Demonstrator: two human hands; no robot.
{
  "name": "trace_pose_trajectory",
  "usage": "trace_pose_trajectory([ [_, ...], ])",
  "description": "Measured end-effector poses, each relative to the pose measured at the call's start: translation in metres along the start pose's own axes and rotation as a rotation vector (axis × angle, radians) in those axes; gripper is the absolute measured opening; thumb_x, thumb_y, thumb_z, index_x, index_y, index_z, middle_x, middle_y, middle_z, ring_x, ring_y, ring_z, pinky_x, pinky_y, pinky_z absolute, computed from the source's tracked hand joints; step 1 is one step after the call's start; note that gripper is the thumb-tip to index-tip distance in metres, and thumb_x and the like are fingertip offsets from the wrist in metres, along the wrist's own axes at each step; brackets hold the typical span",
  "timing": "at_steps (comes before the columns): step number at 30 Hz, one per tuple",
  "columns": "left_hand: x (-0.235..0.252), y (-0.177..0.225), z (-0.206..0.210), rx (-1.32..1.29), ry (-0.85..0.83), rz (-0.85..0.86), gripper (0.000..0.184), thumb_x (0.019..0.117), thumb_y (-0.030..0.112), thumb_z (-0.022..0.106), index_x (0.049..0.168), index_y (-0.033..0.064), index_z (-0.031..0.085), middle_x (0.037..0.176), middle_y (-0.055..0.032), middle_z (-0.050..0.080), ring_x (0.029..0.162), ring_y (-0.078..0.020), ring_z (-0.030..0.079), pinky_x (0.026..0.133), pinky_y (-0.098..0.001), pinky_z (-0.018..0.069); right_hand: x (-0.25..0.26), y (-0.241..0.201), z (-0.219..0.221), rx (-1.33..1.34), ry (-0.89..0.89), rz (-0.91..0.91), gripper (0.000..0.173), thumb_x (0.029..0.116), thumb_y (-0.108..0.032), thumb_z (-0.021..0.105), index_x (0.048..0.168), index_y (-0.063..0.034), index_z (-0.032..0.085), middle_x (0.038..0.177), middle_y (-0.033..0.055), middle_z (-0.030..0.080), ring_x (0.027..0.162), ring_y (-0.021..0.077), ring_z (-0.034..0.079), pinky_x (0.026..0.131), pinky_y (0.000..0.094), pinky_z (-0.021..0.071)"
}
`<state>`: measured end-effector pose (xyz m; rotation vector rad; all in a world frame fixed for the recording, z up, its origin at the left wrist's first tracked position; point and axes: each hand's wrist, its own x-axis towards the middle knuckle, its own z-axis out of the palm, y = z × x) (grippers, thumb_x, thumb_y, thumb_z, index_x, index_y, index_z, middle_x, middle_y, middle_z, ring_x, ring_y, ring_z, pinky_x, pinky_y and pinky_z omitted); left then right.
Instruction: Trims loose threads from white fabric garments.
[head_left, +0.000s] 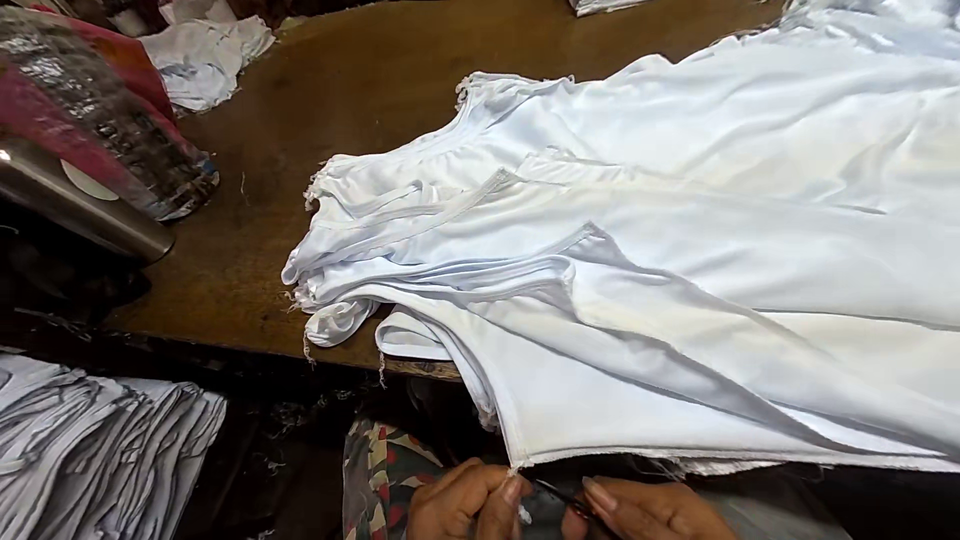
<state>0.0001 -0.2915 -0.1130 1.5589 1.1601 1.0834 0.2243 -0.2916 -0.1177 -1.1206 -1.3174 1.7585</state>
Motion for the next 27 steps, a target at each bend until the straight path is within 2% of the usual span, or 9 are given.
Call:
trace_pose_trajectory([
  [13, -0.003, -0.005, -0.001, -0.053, -0.03, -0.003, 0.022, 0.1029, 0.005, 0.058, 0.094, -0.0065, 0.074, 0.076, -0.0076, 0.068, 0.067, -0.0072, 0.061, 0.063, -0.0219, 0.052, 0.017, -0.01, 0.015, -0.095, 0.034, 0.008, 0.037, 0.1105, -0.02, 0.043, 0.091, -0.0032, 0.07, 0.062, -0.0072, 0.05, 0.05, -0.0003, 0.04, 0.048, 0.0192, 0.0329],
  [18, -0.005, -0.008, -0.002, -0.054, -0.071, -0.01, 0.021, 0.1018, 0.005, 0.059, 0.091, -0.0062, 0.074, 0.076, -0.0082, 0.068, 0.068, -0.0081, 0.062, 0.065, -0.0228, 0.053, 0.02, -0.004, 0.011, -0.362, 0.046, -0.07, 0.042, 0.1107, -0.026, 0.045, 0.087, -0.0027, 0.07, 0.064, -0.0001, 0.055, 0.054, 0.0066, 0.046, 0.053, 0.0277, 0.0384],
  [21, -0.007, -0.01, 0.001, -0.047, -0.094, -0.028, 0.019, 0.1004, 0.005, 0.062, 0.09, -0.0065, 0.074, 0.077, -0.0097, 0.069, 0.07, -0.0096, 0.064, 0.067, -0.0246, 0.0543, 0.014, -0.018, 0.005, -0.52, 0.064, -0.228, 0.044, 0.1115, -0.031, 0.043, 0.098, 0.0015, 0.07, 0.069, 0.0087, 0.061, 0.059, 0.0142, 0.055, 0.055, 0.0337, 0.0459],
  [22, -0.009, -0.011, 0.003, -0.029, -0.109, -0.036, 0.019, 0.0999, 0.005, 0.063, 0.09, -0.0064, 0.074, 0.078, -0.0102, 0.07, 0.07, -0.0102, 0.065, 0.068, -0.0251, 0.0554, 0.011, -0.028, 0.004, -0.607, 0.11, -0.288, 0.043, 0.1099, -0.035, 0.048, 0.102, 0.0015, 0.069, 0.073, 0.0105, 0.064, 0.061, 0.0154, 0.059, 0.056, 0.0342, 0.0486],
  [23, -0.01, -0.012, 0.004, -0.006, -0.13, -0.034, 0.018, 0.0988, 0.005, 0.064, 0.089, -0.0061, 0.074, 0.079, -0.0107, 0.07, 0.072, -0.0105, 0.066, 0.069, -0.0252, 0.0565, 0.011, -0.037, 0.004, -0.719, 0.183, -0.351, 0.044, 0.1061, -0.041, 0.055, 0.103, 0.0017, 0.068, 0.074, 0.0119, 0.064, 0.061, 0.0173, 0.058, 0.054, 0.035, 0.0476],
  [25, -0.01, -0.013, 0.01, 0.055, -0.17, -0.025, 0.014, 0.0956, 0.006, 0.069, 0.089, -0.0042, 0.075, 0.08, -0.0107, 0.071, 0.072, -0.0105, 0.065, 0.069, -0.025, 0.0558, 0.02, -0.047, 0.007, -1.023, 0.374, -0.48, 0.049, 0.0962, -0.049, 0.068, 0.1, -0.0004, 0.068, 0.074, 0.0122, 0.066, 0.06, 0.0214, 0.059, 0.051, 0.0373, 0.0454],
  [27, -0.009, -0.014, 0.017, 0.118, -0.2, -0.023, 0.011, 0.0912, 0.01, 0.075, 0.093, -0.0013, 0.076, 0.085, -0.0108, 0.069, 0.073, -0.0117, 0.063, 0.067, -0.0251, 0.053, 0.041, -0.041, 0.008, -1.287, 0.495, -0.586, 0.044, 0.0918, -0.049, 0.067, 0.096, -0.0056, 0.068, 0.076, 0.0079, 0.066, 0.061, 0.0225, 0.063, 0.047, 0.0381, 0.0471],
])
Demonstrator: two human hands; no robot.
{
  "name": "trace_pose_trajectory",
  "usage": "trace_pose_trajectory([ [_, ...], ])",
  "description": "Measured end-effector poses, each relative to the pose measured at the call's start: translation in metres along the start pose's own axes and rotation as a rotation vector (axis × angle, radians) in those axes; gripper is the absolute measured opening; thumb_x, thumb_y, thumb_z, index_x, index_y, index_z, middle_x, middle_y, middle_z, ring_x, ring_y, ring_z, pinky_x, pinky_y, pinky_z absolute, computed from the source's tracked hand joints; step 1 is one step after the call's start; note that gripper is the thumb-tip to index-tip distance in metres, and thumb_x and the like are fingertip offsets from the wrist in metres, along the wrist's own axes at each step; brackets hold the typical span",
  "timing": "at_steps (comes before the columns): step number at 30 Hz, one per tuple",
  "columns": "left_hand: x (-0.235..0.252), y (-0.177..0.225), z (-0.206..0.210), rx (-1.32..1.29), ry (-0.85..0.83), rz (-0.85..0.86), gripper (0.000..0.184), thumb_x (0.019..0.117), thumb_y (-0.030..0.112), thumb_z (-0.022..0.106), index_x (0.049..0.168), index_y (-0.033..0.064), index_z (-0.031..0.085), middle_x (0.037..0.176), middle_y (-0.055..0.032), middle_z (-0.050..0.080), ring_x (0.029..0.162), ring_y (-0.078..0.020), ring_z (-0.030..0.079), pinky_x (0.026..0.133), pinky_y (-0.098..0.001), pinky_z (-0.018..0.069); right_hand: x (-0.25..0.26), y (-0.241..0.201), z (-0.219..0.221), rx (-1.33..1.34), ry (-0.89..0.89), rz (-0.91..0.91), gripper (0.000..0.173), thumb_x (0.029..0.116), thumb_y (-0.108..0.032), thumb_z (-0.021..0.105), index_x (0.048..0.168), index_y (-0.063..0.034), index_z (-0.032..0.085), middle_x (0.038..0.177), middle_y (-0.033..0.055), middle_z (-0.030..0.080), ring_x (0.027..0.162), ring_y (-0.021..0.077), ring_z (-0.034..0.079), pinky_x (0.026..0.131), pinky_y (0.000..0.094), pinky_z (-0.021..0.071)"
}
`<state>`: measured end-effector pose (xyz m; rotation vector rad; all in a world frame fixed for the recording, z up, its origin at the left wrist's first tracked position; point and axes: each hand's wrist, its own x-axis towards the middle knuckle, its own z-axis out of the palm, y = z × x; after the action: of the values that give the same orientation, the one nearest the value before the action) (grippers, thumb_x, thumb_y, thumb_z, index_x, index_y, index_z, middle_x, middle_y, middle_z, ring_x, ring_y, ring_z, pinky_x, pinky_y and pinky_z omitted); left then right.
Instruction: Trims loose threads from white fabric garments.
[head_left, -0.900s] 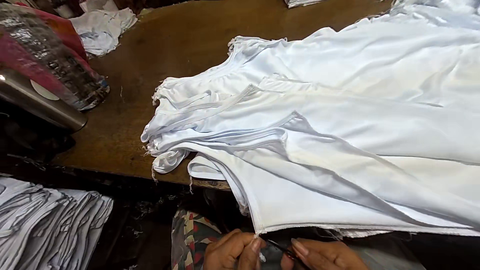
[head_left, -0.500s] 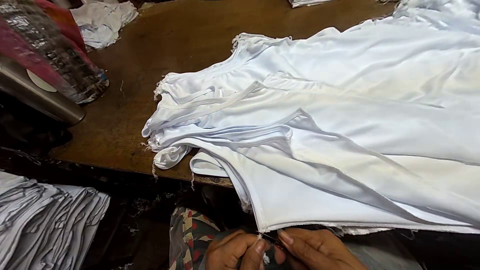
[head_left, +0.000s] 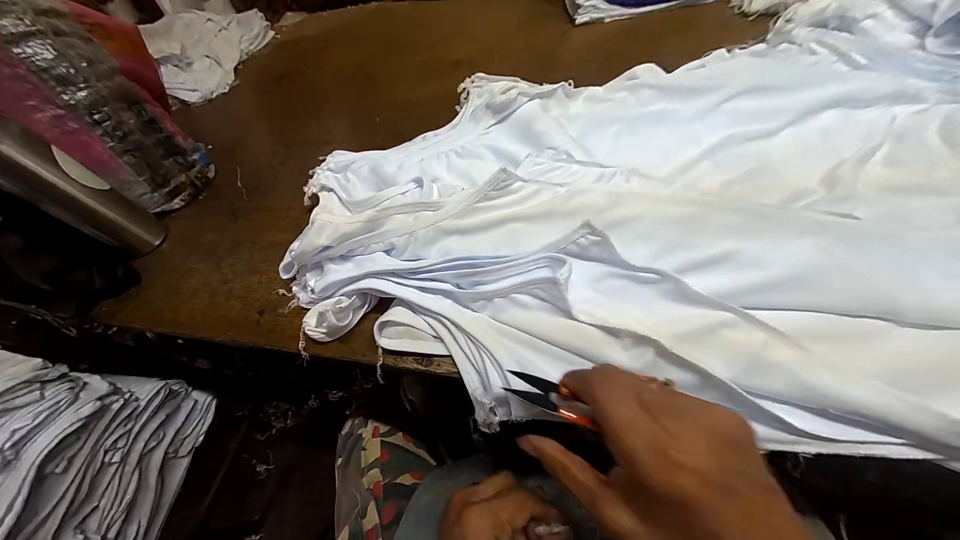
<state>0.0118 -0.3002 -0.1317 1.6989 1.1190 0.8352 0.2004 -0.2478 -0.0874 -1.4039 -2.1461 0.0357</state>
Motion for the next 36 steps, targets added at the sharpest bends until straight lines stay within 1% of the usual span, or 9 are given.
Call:
trace_pose_trajectory([
  [4, 0.002, 0.003, 0.003, 0.043, 0.006, 0.023, 0.018, 0.0917, 0.019, 0.078, 0.084, 0.0022, 0.077, 0.096, -0.0128, 0.069, 0.092, -0.0172, 0.066, 0.081, -0.0307, 0.0564, 0.019, 0.009, 0.021, -0.019, 0.029, -0.081, 0.012, 0.0832, -0.026, 0.063, 0.078, -0.015, 0.064, 0.063, -0.0029, 0.056, 0.051, 0.015, 0.057, 0.041, 0.0341, 0.0424],
  [6, 0.003, 0.008, 0.0, 0.002, 0.014, 0.023, 0.025, 0.0936, 0.021, 0.077, 0.079, 0.001, 0.075, 0.092, -0.0121, 0.07, 0.089, -0.0164, 0.067, 0.078, -0.0299, 0.0562, 0.029, 0.014, 0.012, 0.15, -0.112, 0.021, 0.011, 0.0816, -0.029, 0.065, 0.073, -0.0229, 0.062, 0.056, -0.0112, 0.048, 0.047, 0.0058, 0.05, 0.04, 0.0295, 0.0398],
  [11, 0.021, 0.031, 0.003, -0.394, 0.0, -0.072, 0.035, 0.0958, 0.008, 0.07, 0.125, -0.0102, 0.065, 0.093, -0.0082, 0.073, 0.072, -0.0096, 0.067, 0.061, -0.0252, 0.0574, 0.066, 0.025, -0.029, 0.58, -0.392, 0.234, 0.025, 0.0862, -0.031, 0.078, 0.067, -0.0233, 0.063, 0.052, -0.0085, 0.051, 0.044, 0.0045, 0.044, 0.039, 0.0242, 0.0324],
  [14, 0.045, 0.045, 0.017, -0.722, -0.091, -0.156, 0.045, 0.0998, 0.011, 0.065, 0.138, -0.0109, 0.053, 0.094, -0.0108, 0.074, 0.066, -0.0105, 0.067, 0.053, -0.0253, 0.0555, 0.086, 0.026, -0.047, 0.649, -0.45, 0.245, 0.024, 0.0912, -0.022, 0.075, 0.069, -0.018, 0.066, 0.053, -0.0039, 0.054, 0.042, 0.007, 0.046, 0.036, 0.0237, 0.0322],
  [19, 0.082, 0.057, 0.046, -0.99, -0.194, -0.377, 0.013, 0.1025, 0.01, 0.06, 0.109, -0.0007, 0.064, 0.085, -0.0092, 0.075, 0.058, -0.009, 0.067, 0.048, -0.0222, 0.0549, 0.091, 0.025, -0.049, 0.561, -0.527, 0.254, 0.031, 0.0963, -0.023, 0.07, 0.068, -0.0172, 0.061, 0.056, -0.0029, 0.054, 0.045, 0.0081, 0.047, 0.04, 0.0242, 0.0336],
  [22, 0.088, 0.054, 0.06, -1.046, -0.199, -0.417, 0.016, 0.1042, 0.007, 0.056, 0.094, -0.001, 0.066, 0.075, -0.0084, 0.072, 0.054, -0.0085, 0.065, 0.047, -0.0217, 0.0541, 0.081, 0.028, -0.049, 0.575, -0.509, 0.263, 0.029, 0.0991, -0.026, 0.065, 0.072, -0.0186, 0.061, 0.056, -0.0029, 0.054, 0.045, 0.0081, 0.048, 0.04, 0.0236, 0.035],
  [27, 0.073, 0.039, 0.059, -0.926, -0.195, -0.417, 0.023, 0.105, 0.01, 0.055, 0.098, -0.0018, 0.074, 0.069, -0.0014, 0.067, 0.052, -0.0044, 0.057, 0.048, -0.0203, 0.0506, 0.035, 0.057, -0.071, 0.746, -0.405, 0.274, 0.044, 0.1083, -0.046, 0.04, 0.091, -0.0231, 0.074, 0.061, -0.0099, 0.054, 0.047, 0.0018, 0.047, 0.041, 0.0179, 0.0377],
  [32, 0.052, 0.031, 0.05, -0.832, -0.224, -0.363, 0.025, 0.1049, 0.007, 0.053, 0.102, -0.0047, 0.074, 0.069, -0.0001, 0.067, 0.053, -0.0037, 0.057, 0.049, -0.0208, 0.0498, -0.032, 0.085, -0.107, 0.692, -0.67, 0.426, 0.041, 0.1092, -0.021, 0.043, 0.102, 0.0072, 0.071, 0.076, 0.0078, 0.064, 0.062, 0.0086, 0.052, 0.059, 0.0306, 0.0448],
  [36, 0.046, 0.029, 0.05, -0.827, -0.243, -0.321, 0.025, 0.1047, 0.007, 0.054, 0.101, -0.0043, 0.075, 0.068, -0.0004, 0.065, 0.052, -0.0046, 0.056, 0.049, -0.022, 0.0505, -0.065, 0.091, -0.09, 0.745, -0.663, 0.535, 0.042, 0.1103, -0.027, 0.045, 0.097, 0.002, 0.072, 0.065, 0.0016, 0.056, 0.053, 0.0074, 0.045, 0.05, 0.0296, 0.0382],
])
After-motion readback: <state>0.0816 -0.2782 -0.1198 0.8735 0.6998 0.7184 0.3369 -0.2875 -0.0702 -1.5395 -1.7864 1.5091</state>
